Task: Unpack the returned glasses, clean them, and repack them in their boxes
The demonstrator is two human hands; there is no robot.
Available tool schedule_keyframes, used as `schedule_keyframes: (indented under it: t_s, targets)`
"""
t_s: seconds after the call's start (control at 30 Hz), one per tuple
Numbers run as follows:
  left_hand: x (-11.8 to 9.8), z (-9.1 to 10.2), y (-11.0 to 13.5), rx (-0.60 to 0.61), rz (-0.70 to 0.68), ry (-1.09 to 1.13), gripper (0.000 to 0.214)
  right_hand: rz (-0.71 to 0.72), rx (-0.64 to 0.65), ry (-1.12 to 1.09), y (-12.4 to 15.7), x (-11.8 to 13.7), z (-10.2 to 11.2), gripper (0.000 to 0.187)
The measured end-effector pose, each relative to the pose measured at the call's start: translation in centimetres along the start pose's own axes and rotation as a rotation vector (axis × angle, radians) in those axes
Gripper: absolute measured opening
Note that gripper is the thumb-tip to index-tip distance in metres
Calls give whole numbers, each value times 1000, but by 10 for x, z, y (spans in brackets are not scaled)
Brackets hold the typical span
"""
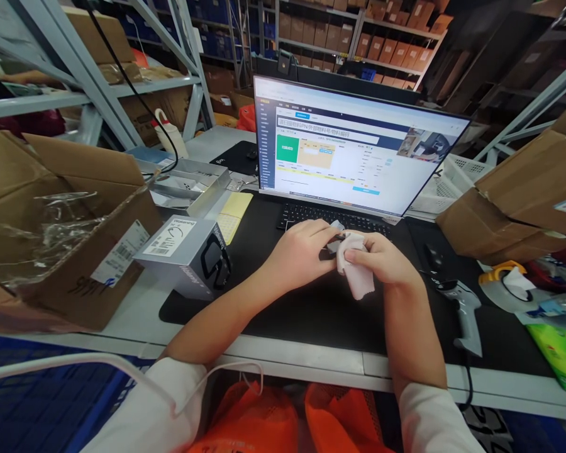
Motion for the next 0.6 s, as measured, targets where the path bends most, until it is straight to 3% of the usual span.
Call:
schedule_keyframes:
  t_s: [0.1,0.17,0.33,0.4,0.47,0.6]
  targets:
    - [2,7,-2,-58,-11,-21,28,26,-122,-84,-1,0,-3,39]
    - [2,9,-2,-53,-24,-49,28,21,-119,-70,-2,1,-4,41]
    - [-1,5,1,55,-27,-68,13,-113,204,143,3,-1,-8,34]
    - [-2,1,1,94,-44,-47,13,-110,249,168,5,-3,-7,33]
    - [-1,2,1,81,-39,-33,16,-39,153,123,1,-3,-6,33]
    - [9,14,-3,-83,20,-32,26,12,-154,-106,-8,-14,-5,40]
Point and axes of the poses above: each hand's wrist, its own y-axis away from the middle knuckle, its own z-axis out of the back of the hand, x = y × z, the point moved 5 cm from there along -y, towards the middle knuckle, and after that the axes turned 9 degrees about -x, right-handed, at the moved point
